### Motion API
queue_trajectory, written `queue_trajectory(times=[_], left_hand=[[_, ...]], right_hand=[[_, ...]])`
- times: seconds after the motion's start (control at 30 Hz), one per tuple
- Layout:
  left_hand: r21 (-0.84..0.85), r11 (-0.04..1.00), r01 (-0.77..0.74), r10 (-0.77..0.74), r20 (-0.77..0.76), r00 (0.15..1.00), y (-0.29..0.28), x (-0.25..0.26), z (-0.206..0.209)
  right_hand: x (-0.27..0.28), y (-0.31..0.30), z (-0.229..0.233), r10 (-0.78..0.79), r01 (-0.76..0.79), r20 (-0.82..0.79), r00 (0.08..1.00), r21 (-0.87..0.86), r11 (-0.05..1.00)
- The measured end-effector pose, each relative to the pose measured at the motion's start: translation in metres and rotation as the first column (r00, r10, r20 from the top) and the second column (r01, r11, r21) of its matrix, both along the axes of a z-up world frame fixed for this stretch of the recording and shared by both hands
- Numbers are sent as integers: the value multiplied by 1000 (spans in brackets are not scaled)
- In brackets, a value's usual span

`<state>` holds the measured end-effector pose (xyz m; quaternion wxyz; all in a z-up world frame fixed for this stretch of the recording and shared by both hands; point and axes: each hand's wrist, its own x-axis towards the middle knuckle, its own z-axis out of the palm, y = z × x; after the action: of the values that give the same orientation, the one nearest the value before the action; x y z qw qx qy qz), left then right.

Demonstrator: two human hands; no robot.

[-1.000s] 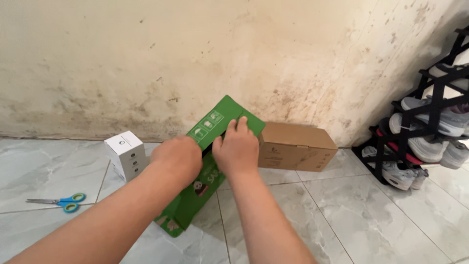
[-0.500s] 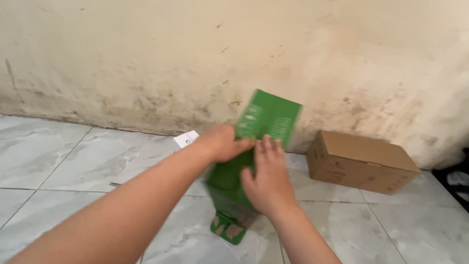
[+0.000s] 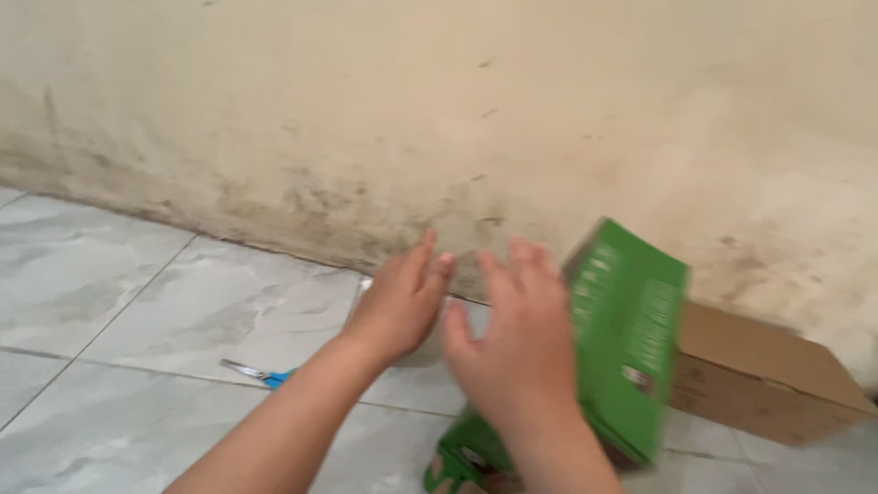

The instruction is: The person sits on the floor and uses scissors to cut the packing tape on cardboard boxes, then opens the flaps and presses the boxes flat on the floor. They flatten one box, set it aside, and begin cutting the tape on a green box.

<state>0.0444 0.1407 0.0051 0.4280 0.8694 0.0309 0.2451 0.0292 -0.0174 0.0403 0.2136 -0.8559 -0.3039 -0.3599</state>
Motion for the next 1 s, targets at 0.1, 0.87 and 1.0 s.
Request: queue_trajectory(times=[0.1,0.87,1.0], left_hand=[[-72,993,-91,79,-160,984,53,-17,-26],[229,899,-373,430,-301,851,207,-67,-360],[257,890,-376,446,-318,837,195,-65,-365]], right_hand=[[-5,50,-17,246,-245,-143,959,24,969],[44,230,-323,-52,-497,-828,559,-384,778],[18,235,-344,112,-365,-609,785,-309,878]])
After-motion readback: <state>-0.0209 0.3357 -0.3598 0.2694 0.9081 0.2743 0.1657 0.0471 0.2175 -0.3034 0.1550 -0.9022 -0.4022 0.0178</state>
